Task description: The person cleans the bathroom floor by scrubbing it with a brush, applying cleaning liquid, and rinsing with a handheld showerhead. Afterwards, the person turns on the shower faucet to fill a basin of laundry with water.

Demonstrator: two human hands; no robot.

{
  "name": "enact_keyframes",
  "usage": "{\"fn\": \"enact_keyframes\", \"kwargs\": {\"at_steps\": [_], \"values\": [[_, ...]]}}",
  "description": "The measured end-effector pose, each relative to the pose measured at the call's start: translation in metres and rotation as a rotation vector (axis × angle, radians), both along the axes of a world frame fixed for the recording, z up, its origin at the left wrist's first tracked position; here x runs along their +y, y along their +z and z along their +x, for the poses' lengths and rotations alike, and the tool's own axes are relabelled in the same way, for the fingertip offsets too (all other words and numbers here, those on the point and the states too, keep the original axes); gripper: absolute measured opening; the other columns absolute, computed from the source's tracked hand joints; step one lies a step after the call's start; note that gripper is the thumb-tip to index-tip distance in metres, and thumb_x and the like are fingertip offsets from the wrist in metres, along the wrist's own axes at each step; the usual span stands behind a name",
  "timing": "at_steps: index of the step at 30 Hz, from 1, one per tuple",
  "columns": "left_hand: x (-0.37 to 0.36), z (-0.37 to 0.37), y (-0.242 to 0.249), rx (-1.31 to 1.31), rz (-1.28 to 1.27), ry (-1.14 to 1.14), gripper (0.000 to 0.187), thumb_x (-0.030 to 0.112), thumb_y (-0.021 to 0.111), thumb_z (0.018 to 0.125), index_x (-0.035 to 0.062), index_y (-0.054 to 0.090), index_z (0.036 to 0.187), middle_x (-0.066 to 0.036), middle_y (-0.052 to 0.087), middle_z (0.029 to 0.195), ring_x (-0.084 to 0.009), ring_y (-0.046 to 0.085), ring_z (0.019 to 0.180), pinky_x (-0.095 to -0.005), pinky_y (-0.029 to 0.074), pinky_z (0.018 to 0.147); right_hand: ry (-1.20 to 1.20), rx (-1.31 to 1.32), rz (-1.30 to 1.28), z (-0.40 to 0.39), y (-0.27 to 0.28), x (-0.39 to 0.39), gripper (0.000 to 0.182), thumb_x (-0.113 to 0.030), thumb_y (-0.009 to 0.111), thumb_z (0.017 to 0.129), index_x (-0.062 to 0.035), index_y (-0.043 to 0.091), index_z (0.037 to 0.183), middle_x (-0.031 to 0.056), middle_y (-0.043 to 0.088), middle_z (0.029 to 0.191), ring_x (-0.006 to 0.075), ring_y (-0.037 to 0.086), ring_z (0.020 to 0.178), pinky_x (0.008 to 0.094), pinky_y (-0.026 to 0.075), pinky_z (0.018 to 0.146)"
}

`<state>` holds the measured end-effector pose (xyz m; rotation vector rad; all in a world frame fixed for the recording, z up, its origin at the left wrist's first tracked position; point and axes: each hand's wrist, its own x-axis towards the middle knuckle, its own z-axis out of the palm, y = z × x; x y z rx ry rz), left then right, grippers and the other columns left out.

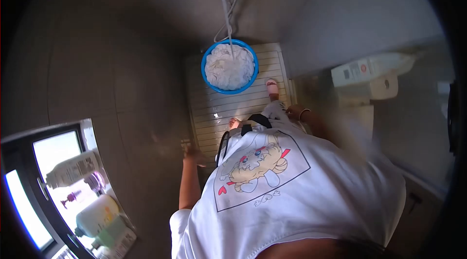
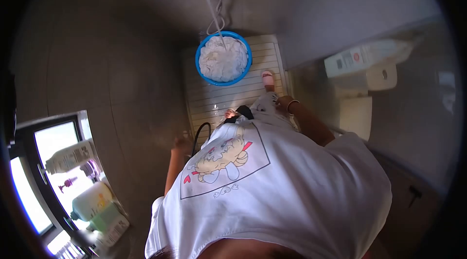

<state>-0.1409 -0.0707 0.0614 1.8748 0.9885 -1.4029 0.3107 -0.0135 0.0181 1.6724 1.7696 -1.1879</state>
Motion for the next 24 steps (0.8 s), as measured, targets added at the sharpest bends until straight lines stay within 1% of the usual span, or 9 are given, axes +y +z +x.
{"fn": "enact_keyframes", "kwargs": {"at_steps": [1, 9, 11, 12, 13, 14, 18, 21, 24], "values": [[0.014, 0.02, 0.061, -0.32, -0.253, 0.913, 0.052, 0.044, 0.055, 0.064, 0.0066, 0.05, 0.101, -0.015, 0.048, 0.105, -0.0264, 0.043, 0.1, -0.0376, 0.033, 0.084, -0.072, -0.017, -0.034, 0.001, -0.005, -0.023, 0.026, -0.029, 0.052, 0.066, -0.0121, 0.06, 0.084, 0.0119, 0.055, 0.09, 0.0243, 0.053, 0.083, 0.0317, 0.04, 0.076], [-0.028, -0.016, -0.078, -0.165, -0.031, 0.77, 0.045, 0.04, 0.053, 0.068, 0.0045, 0.052, 0.097, -0.013, 0.053, 0.094, -0.0228, 0.05, 0.088, -0.0325, 0.038, 0.078, -0.674, -0.139, -0.128, 0.024, -0.005, -0.189, 0.027, -0.03, 0.05, 0.069, -0.0132, 0.058, 0.089, 0.008, 0.057, 0.089, 0.0244, 0.053, 0.083, 0.0336, 0.04, 0.075], [0.009, -0.007, -0.095, -0.253, 0.111, 0.743, 0.044, 0.039, 0.052, 0.068, 0.004, 0.052, 0.095, -0.012, 0.055, 0.092, -0.0219, 0.052, 0.084, -0.0312, 0.039, 0.077, -0.48, -0.231, -0.131, 0.026, -0.01, -0.223, 0.028, -0.031, 0.046, 0.072, -0.0125, 0.058, 0.09, 0.0072, 0.056, 0.091, 0.0245, 0.052, 0.085, 0.0344, 0.04, 0.075], [0.03, 0.0, -0.1, -0.36, 0.162, 0.788, 0.043, 0.038, 0.052, 0.069, 0.0037, 0.053, 0.095, -0.012, 0.055, 0.091, -0.0215, 0.053, 0.083, -0.0306, 0.039, 0.076, -1.183, 0.001, -0.149, 0.037, -0.075, -0.275, 0.019, -0.023, 0.053, 0.069, -0.009, 0.059, 0.079, 0.0081, 0.058, 0.07, 0.0152, 0.054, 0.061, 0.0295, 0.044, 0.058], [0.055, 0.011, -0.096, -0.552, 0.195, 0.794, 0.035, 0.034, 0.048, 0.074, 0.0039, 0.053, 0.091, -0.009, 0.057, 0.08, -0.0208, 0.054, 0.074, -0.03, 0.043, 0.065, -1.075, -0.077, -0.065, 0.026, -0.055, -0.281, 0.018, -0.023, 0.052, 0.069, -0.0094, 0.059, 0.08, 0.0079, 0.058, 0.069, 0.0145, 0.054, 0.059, 0.0283, 0.044, 0.056], [0.073, 0.017, -0.128, -0.707, 0.104, 1.285, 0.031, 0.033, 0.045, 0.077, 0.0059, 0.052, 0.091, -0.008, 0.055, 0.069, -0.0191, 0.053, 0.069, -0.026, 0.042, 0.057, -0.97, -0.166, 0.013, 0.017, -0.03, -0.281, 0.018, -0.023, 0.052, 0.07, -0.0098, 0.059, 0.08, 0.0077, 0.058, 0.068, 0.0139, 0.055, 0.058, 0.0271, 0.044, 0.053], [0.175, 0.086, -0.066, -0.478, 0.226, 1.599, 0.039, 0.045, 0.033, 0.079, 0.0084, 0.044, 0.075, -0.005, 0.052, 0.069, -0.0139, 0.048, 0.062, -0.0267, 0.036, 0.049, -1.354, -0.106, 0.013, -0.003, -0.039, -0.33, 0.031, -0.036, 0.047, 0.069, -0.0138, 0.058, 0.088, 0.0072, 0.057, 0.088, 0.0234, 0.053, 0.082, 0.0331, 0.041, 0.073], [0.27, 0.112, -0.057, -0.718, 0.095, 2.029, 0.02, 0.026, 0.035, 0.069, 0.0101, 0.042, 0.079, -0.002, 0.048, 0.077, -0.0197, 0.046, 0.075, -0.0402, 0.034, 0.065, -1.811, -0.063, 0.045, -0.03, 0.005, -0.362, 0.021, -0.022, 0.051, 0.069, -0.0106, 0.058, 0.086, 0.0067, 0.059, 0.077, 0.0174, 0.056, 0.065, 0.0282, 0.045, 0.059], [0.338, 0.162, 0.005, -1.004, -0.061, 2.325, 0.04, 0.031, 0.041, 0.07, 0.0088, 0.034, 0.101, -0.005, 0.038, 0.105, -0.0265, 0.041, 0.093, -0.0464, 0.032, 0.079, -2.103, -0.025, 0.087, -0.047, 0.003, -0.408, 0.015, -0.013, 0.052, 0.069, -0.0076, 0.057, 0.082, 0.0054, 0.057, 0.07, 0.0142, 0.054, 0.055, 0.0262, 0.044, 0.049]]}}
